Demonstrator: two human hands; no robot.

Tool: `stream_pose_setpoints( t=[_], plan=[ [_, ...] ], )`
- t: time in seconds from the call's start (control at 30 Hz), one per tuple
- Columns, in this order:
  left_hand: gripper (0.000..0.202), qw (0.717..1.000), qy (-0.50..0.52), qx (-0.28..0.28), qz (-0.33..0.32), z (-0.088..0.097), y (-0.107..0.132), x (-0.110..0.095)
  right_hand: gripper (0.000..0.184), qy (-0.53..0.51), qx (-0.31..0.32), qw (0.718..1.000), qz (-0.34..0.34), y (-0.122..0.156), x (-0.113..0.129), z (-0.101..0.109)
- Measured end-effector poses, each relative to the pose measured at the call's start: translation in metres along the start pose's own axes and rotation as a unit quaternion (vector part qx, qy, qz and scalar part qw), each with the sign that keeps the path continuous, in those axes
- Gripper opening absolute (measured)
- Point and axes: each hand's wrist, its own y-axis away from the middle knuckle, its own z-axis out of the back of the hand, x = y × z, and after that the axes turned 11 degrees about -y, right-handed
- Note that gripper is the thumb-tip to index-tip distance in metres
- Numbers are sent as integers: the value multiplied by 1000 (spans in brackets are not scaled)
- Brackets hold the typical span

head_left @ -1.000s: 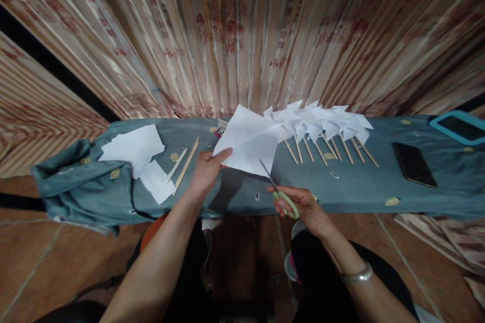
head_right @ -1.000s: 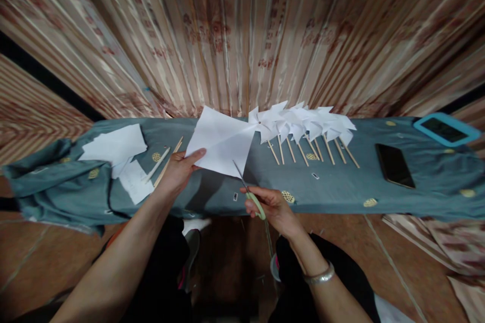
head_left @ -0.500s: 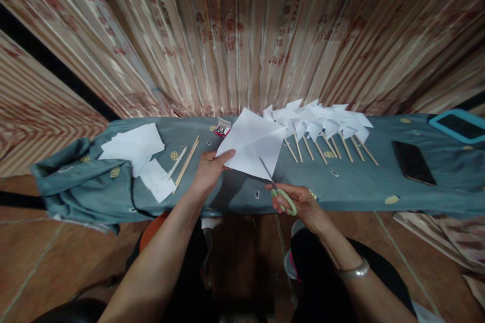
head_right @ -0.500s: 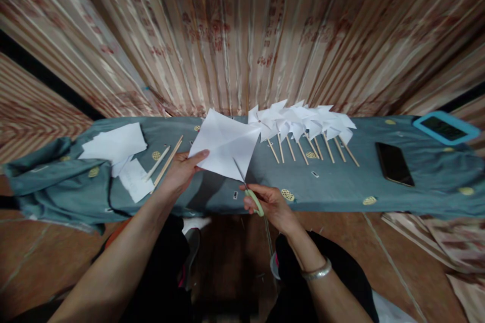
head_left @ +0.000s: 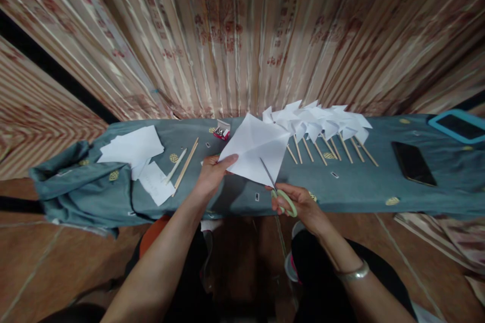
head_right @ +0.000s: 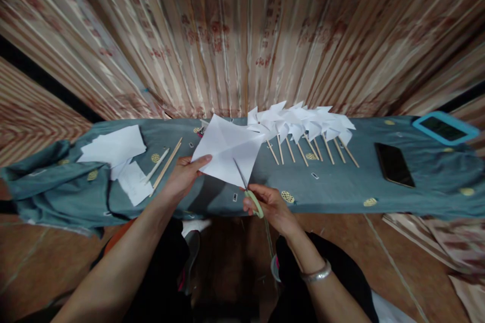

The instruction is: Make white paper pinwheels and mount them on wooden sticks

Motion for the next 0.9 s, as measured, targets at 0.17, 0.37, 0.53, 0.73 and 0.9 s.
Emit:
stream_pose_setpoints(
  t=[0.17,0.37,0.53,0.73,0.9],
  plan=[
    [38,1000,4,-8,3,-2,-1,0,55,2,-14,1000,3,0,0,0],
    [36,1000,8,4,7,-3,1,-2,52,-5,-14,1000,1,1,-1,0],
    [32,1000,5,10,1,-2,3,-3,51,-5,-11,1000,-1,1,-1,0],
    [29,1000,6,24,9,-4,5,0,44,22,5,1000,12,1,1,0],
    [29,1000,5,25,11,-5,6,1,45,34,8,999,16,0,0,1]
  ],
)
